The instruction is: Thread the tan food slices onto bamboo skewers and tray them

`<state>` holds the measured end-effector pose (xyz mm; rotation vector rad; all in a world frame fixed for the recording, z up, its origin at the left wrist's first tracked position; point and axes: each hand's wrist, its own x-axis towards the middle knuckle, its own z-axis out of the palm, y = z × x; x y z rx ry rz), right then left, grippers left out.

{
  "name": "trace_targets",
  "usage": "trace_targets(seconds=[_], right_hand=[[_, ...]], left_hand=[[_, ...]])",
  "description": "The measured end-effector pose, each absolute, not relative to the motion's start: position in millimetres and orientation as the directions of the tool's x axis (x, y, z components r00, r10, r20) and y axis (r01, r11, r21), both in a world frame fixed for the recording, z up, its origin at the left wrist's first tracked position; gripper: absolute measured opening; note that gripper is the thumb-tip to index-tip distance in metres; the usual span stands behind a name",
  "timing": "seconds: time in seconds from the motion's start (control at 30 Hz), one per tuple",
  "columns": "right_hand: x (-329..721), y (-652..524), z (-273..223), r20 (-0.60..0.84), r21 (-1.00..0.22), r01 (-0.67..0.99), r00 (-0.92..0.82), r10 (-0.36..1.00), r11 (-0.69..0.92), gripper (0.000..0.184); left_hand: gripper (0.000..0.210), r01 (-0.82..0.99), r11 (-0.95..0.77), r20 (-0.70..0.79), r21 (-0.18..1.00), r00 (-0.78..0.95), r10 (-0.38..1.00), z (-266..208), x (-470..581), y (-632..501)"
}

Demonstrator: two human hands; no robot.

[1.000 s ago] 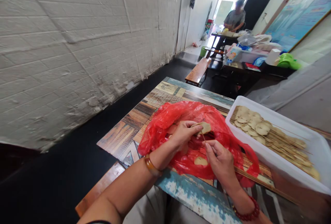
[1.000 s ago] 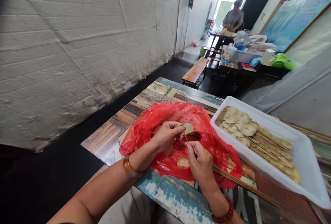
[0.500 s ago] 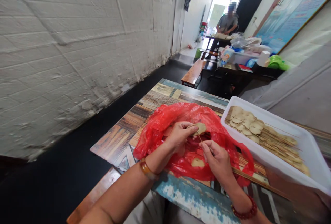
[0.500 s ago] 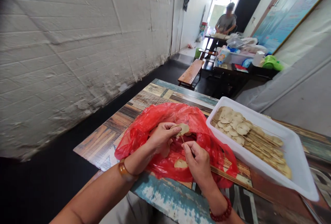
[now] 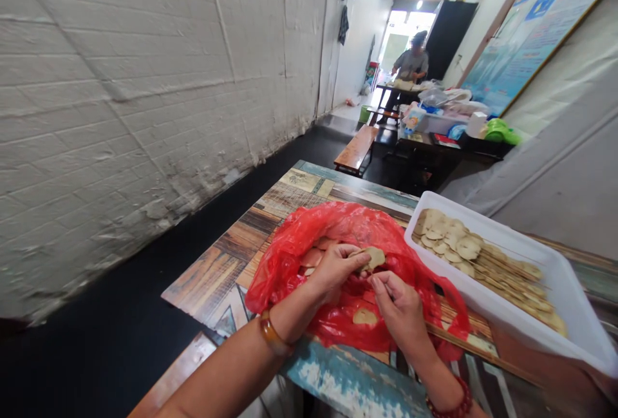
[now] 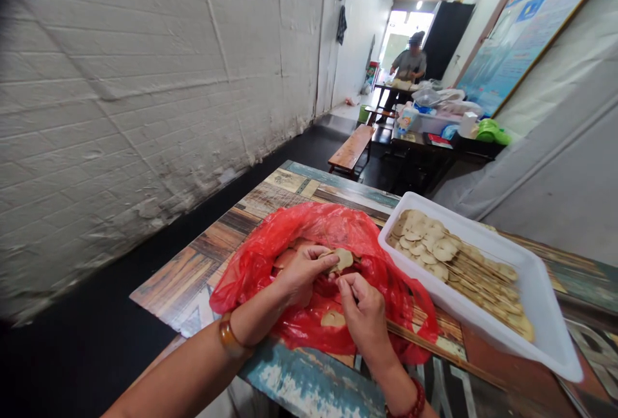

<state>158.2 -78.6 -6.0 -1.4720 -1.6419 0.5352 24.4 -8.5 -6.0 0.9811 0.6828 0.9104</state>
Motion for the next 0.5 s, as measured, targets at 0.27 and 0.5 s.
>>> trace_targets(seconds=[0.27, 0.5], right_hand=[[169, -79, -4, 0.311, -0.816, 0.533, 0.082, 0.947, 0.222, 0.028], [175, -77, -5, 0.349, -0.828, 0.503, 0.115, 0.93, 0.248, 0.029]], left_hand=[[0.041, -0.396, 0.142, -0.031, 0.907, 0.274, 0.961, 18, 0, 5], [0.03, 0.079, -0.07, 0.046, 0.994, 0.271, 0.962, 26, -45, -4]])
